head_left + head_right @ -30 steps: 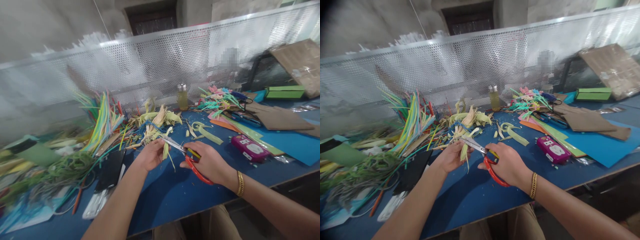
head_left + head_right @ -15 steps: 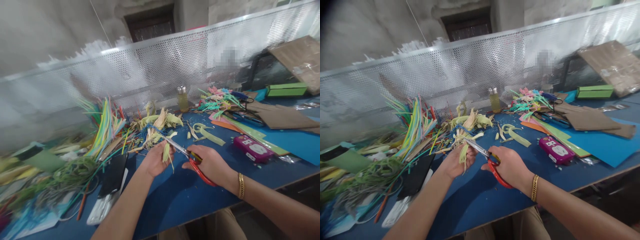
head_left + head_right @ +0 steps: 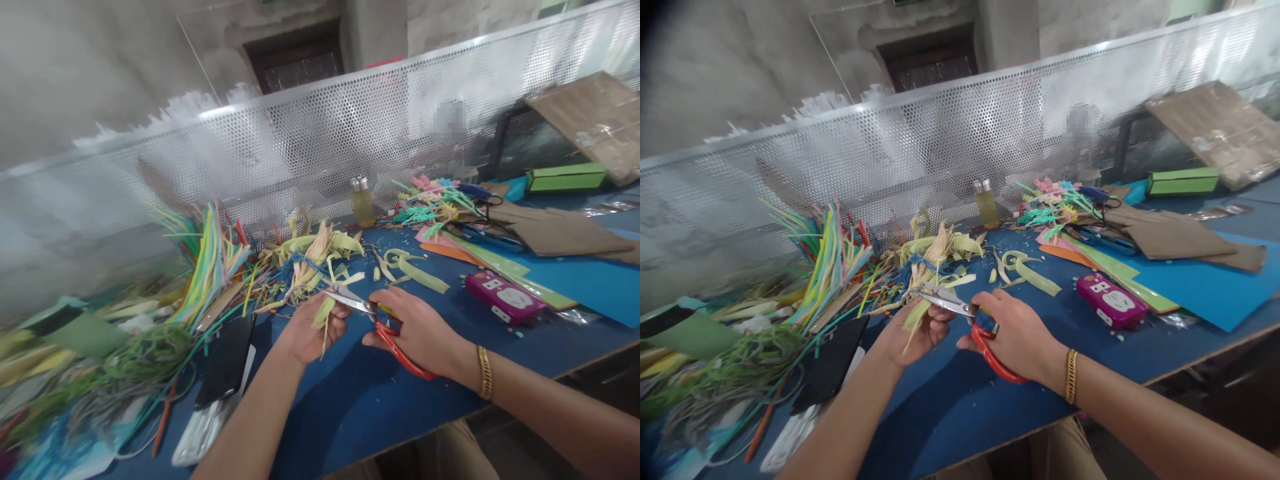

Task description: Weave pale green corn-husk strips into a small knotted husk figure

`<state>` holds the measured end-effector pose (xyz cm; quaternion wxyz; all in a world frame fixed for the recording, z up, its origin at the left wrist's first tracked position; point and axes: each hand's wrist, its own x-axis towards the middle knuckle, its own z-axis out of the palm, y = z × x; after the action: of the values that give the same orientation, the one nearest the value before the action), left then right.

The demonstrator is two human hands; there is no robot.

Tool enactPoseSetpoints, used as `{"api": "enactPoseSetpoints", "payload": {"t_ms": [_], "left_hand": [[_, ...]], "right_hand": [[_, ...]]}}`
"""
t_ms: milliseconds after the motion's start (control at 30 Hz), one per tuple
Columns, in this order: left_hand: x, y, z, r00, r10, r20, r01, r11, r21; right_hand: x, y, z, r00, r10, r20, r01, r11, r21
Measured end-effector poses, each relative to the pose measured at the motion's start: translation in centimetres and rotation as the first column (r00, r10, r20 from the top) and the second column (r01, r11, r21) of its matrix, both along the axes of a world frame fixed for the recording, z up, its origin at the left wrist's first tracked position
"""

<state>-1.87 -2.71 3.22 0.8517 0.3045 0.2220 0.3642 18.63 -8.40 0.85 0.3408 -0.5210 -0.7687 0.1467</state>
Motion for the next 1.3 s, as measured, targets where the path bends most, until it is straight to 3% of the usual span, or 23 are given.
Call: {"api": "enactPoseSetpoints", "payload": {"t_ms": [367,733,1000,1300], "left_hand": [[0.7,-0.2,-0.2,0.994,-0.022,0.111,0.033,0.995,-0.098],[0.5,-0.1,0.3,0.996,0.078,0.049,-0.083,0.990,0.113],[0.6,-0.3,-0.2,0.980,0.188,-0.070,-0.175,0.971,0.162],[0.6,-0.6,-0.3,0.990,0.118,-0.076,-0.104,0.980,0.170]], "right_hand": [[-0.1,0.1,-0.7,1.000,0.002,-0.030,-0.003,1.000,-0.010],[0.4,-0.2,-1.3,0.945,0.039,-0.324,-0.062,0.996,-0.060],[0.7,-0.7,-0.4,0.995,0.003,-0.102,-0.009,0.998,-0.056],[0.3,-0.3,-0.5,0.998,0.003,-0.065,-0.004,1.000,-0.022]]}}
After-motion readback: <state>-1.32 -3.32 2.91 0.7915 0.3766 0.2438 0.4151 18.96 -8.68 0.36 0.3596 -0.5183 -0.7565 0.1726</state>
